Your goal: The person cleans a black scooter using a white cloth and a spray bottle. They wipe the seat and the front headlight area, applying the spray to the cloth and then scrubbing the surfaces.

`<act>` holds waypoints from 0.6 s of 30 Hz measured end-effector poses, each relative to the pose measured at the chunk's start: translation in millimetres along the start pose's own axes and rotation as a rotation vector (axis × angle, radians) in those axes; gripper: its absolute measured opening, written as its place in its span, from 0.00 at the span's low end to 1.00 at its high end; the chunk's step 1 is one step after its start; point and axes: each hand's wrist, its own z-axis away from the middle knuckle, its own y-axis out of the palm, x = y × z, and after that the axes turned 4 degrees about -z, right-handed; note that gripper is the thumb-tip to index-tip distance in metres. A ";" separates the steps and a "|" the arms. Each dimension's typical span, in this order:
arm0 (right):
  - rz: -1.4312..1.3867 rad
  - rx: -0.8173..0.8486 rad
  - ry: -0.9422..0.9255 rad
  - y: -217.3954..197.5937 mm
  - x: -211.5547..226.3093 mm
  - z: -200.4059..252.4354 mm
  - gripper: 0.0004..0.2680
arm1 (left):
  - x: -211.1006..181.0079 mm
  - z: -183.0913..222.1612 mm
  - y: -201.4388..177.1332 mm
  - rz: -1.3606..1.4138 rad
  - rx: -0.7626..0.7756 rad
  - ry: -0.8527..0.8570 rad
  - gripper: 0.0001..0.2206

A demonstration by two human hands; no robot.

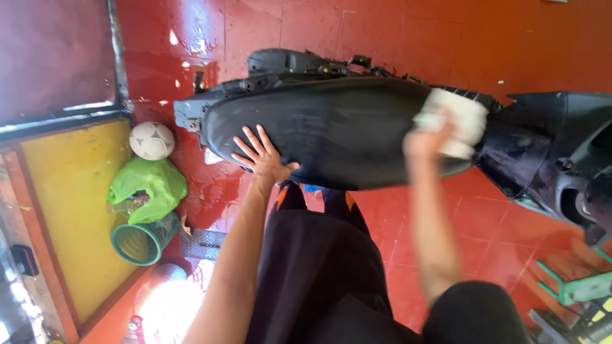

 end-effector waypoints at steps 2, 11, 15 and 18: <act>-0.072 0.156 -0.156 52.5 149.3 45.1 0.25 | -1.4 -0.3 -3.5 0.012 -0.012 -0.014 0.69; -0.787 0.838 0.559 138.4 303.1 171.4 0.20 | 14.5 -24.1 41.1 -0.034 -0.053 0.023 0.66; -1.036 0.504 0.937 51.5 216.1 104.2 0.12 | 13.1 -29.2 31.1 -0.080 -0.077 -0.013 0.65; -1.181 0.189 1.183 -33.2 135.3 41.5 0.06 | 4.5 -5.3 7.7 0.109 -0.083 0.036 0.69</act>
